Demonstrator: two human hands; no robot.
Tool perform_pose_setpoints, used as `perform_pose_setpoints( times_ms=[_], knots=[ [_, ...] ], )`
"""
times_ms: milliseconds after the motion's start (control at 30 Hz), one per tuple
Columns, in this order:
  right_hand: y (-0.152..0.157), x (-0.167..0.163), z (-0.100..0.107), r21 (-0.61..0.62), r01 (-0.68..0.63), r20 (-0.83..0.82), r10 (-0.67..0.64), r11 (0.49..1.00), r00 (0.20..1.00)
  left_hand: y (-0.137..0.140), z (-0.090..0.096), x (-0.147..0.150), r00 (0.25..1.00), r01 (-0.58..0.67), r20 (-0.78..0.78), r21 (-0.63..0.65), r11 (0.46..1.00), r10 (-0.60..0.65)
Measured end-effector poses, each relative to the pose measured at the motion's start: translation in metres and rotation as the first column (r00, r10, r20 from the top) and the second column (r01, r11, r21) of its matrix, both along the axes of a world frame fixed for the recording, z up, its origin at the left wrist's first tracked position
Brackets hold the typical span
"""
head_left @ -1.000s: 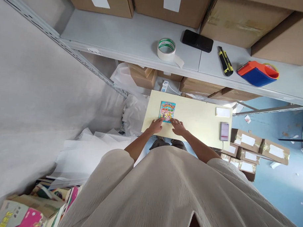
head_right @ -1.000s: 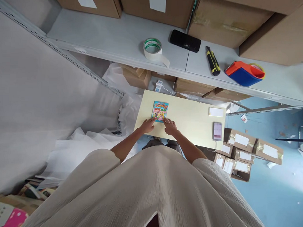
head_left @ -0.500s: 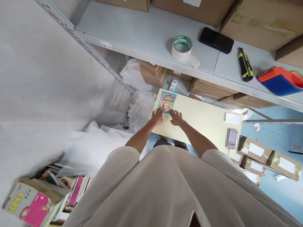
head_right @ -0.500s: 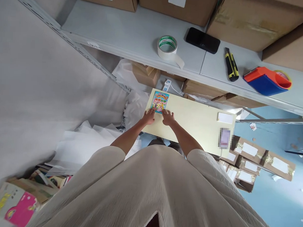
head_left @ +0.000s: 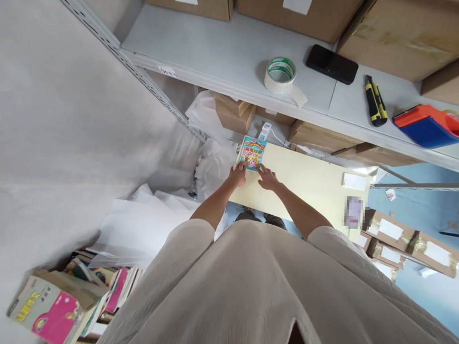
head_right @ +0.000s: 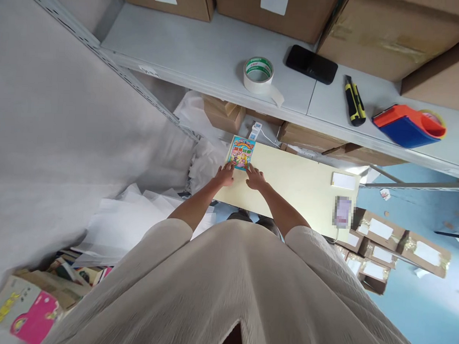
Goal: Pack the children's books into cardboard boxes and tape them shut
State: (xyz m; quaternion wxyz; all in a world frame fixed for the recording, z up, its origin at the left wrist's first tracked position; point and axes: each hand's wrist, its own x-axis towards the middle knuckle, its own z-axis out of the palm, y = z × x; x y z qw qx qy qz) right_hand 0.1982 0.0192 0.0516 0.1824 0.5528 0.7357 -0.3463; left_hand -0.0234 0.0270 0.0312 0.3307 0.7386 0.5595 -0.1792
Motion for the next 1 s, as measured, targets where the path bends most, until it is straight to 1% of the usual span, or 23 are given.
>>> perform_pose_setpoints(
  times_ms=[133, 233, 300, 367, 467, 533, 667, 700, 767, 800, 900, 1000],
  knots=[
    [-0.016, 0.035, 0.016, 0.040, 0.148, -0.034, -0.146, 0.988, 0.989, 0.003, 0.002, 0.003, 1.000, 0.006, 0.005, 0.043, 0.999, -0.006],
    [-0.031, 0.073, 0.031, 0.087, 0.291, -0.065, -0.286, 0.953, 0.956, 0.007, 0.007, 0.005, 1.000, 0.015, -0.018, 0.102, 0.995, -0.013],
    [-0.041, 0.102, 0.044, 0.127, 0.385, -0.113, -0.372, 0.914, 0.921, 0.010, 0.010, 0.008, 0.999, 0.019, -0.035, 0.129, 0.991, -0.015],
    [-0.051, 0.131, 0.059, 0.182, 0.462, -0.183, -0.431, 0.868, 0.883, 0.013, 0.013, 0.014, 0.999, 0.015, -0.042, 0.134, 0.991, -0.009],
    [-0.060, 0.175, 0.086, 0.313, 0.533, -0.293, -0.454, 0.786, 0.842, 0.012, 0.019, 0.031, 0.999, 0.036, 0.012, 0.147, 0.988, -0.038],
    [-0.061, 0.204, 0.107, 0.426, 0.557, -0.351, -0.437, 0.713, 0.828, 0.007, 0.025, 0.049, 0.997, 0.053, 0.050, 0.160, 0.986, -0.061],
    [-0.047, 0.261, 0.156, 0.641, 0.557, -0.413, -0.374, 0.529, 0.830, -0.005, 0.040, 0.090, 0.990, 0.066, 0.112, 0.177, 0.982, -0.087],
    [-0.042, 0.274, 0.170, 0.686, 0.543, -0.403, -0.369, 0.483, 0.837, -0.008, 0.044, 0.100, 0.987, 0.065, 0.134, 0.180, 0.982, -0.089],
    [-0.030, 0.302, 0.196, 0.773, 0.498, -0.344, -0.400, 0.393, 0.850, -0.015, 0.053, 0.118, 0.980, 0.058, 0.179, 0.182, 0.982, -0.091],
    [-0.024, 0.315, 0.208, 0.805, 0.469, -0.303, -0.429, 0.363, 0.851, -0.018, 0.057, 0.126, 0.976, 0.057, 0.197, 0.183, 0.981, -0.093],
    [-0.003, 0.350, 0.238, 0.865, 0.387, -0.191, -0.503, 0.319, 0.843, -0.028, 0.069, 0.146, 0.969, 0.055, 0.225, 0.191, 0.980, -0.098],
    [0.020, 0.376, 0.255, 0.894, 0.315, -0.124, -0.500, 0.318, 0.857, -0.038, 0.081, 0.161, 0.971, 0.047, 0.222, 0.191, 0.980, -0.090]
  ],
)
